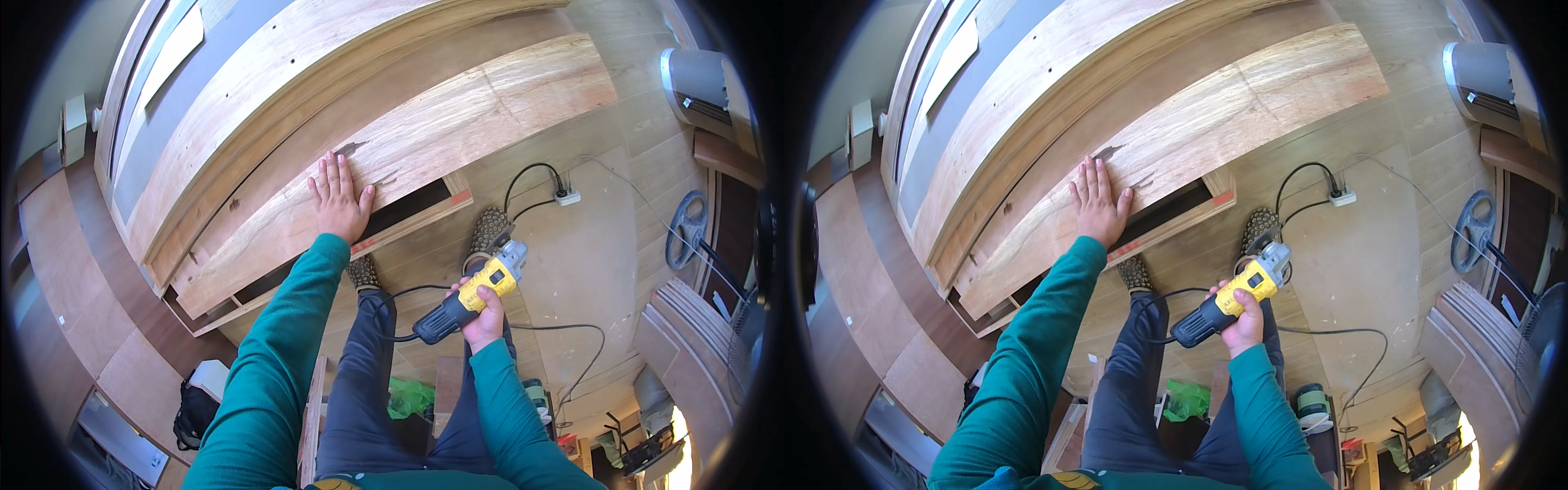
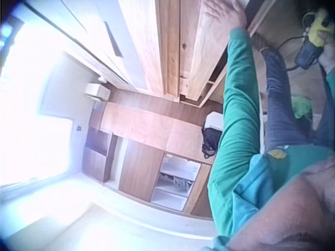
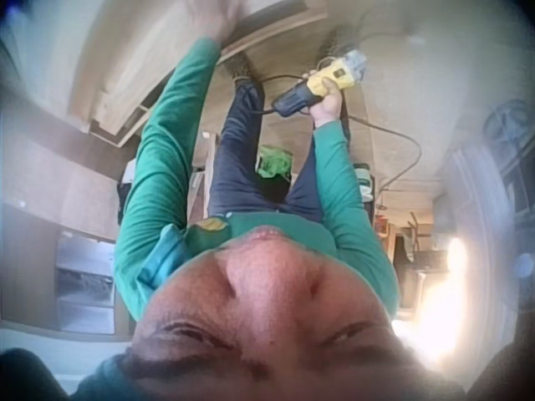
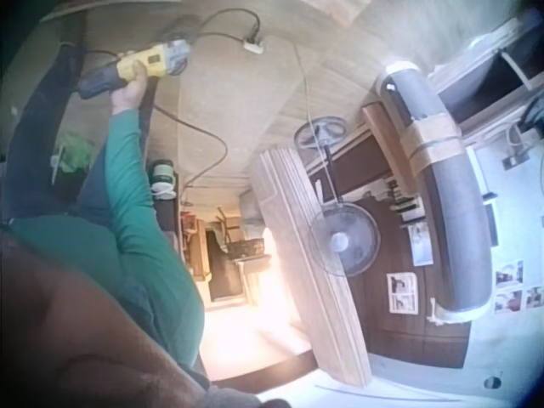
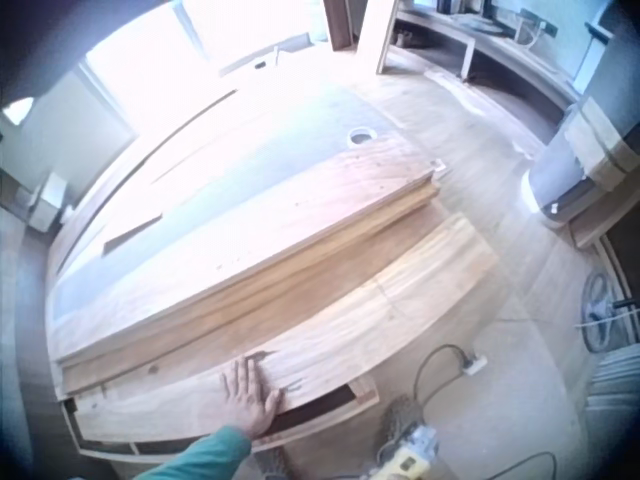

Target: The person uses a handheld power tool to sand the surfaces and edges of several wooden planks, moving the tool along the wood by hand.

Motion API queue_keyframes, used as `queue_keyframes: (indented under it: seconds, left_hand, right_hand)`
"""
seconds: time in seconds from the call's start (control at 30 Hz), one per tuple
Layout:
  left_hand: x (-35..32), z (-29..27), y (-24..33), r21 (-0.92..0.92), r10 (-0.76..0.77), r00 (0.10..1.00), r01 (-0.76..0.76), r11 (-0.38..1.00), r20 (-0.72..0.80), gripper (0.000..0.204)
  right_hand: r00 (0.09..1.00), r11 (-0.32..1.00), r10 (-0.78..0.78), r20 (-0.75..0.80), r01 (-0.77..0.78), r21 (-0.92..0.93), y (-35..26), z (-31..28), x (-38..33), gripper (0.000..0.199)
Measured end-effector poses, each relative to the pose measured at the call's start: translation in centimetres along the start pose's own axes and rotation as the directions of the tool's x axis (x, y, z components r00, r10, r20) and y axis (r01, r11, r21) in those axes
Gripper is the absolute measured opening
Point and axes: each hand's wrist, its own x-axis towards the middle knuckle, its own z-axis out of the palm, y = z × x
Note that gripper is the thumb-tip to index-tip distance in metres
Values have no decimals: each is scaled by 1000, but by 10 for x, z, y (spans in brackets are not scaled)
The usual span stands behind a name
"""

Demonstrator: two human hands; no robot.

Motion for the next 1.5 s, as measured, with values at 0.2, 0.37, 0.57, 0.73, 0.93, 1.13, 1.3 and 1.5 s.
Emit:
queue_keyframes:
  seconds: [0.2, 0.37, 0.57, 0.73, 0.93, 1.13, 1.3, 1.5]
  left_hand:
    - [30, 7, 66, -75, 207, 977, -210, 975, -43, 82]
    - [81, 12, 125, -183, 210, 968, -233, 955, -138, 81]
    - [119, 12, 172, -190, 232, 954, -267, 945, -190, 80]
    - [131, 11, 190, -157, 288, 940, -318, 935, -184, 79]
    - [144, 7, 209, -133, 369, 912, -394, 909, -179, 78]
    - [165, 4, 236, -89, 416, 885, -441, 893, -211, 77]
    - [189, 2, 270, -74, 454, 863, -479, 875, -221, 76]
    - [226, 4, 317, -20, 512, 818, -535, 845, -262, 76]
  right_hand:
    - [1000, 1000, 23, 8, -23, 10, -11, 3, -3, 48]
    - [1000, 1000, 21, 3, -21, 8, -17, 0, -4, 47]
    - [999, 999, 42, -2, -42, -17, -23, -5, -3, 49]
    - [999, 999, 53, -11, -53, -9, -31, -7, -1, 51]
    - [999, 996, 40, -29, -38, 86, -38, -9, 1, 50]
    - [997, 994, 66, -40, -62, 94, -40, -12, 4, 53]
    - [999, 999, 34, -40, -33, 23, -46, -6, 2, 54]
    - [998, 993, 54, -23, -52, 107, -60, -5, 1, 51]
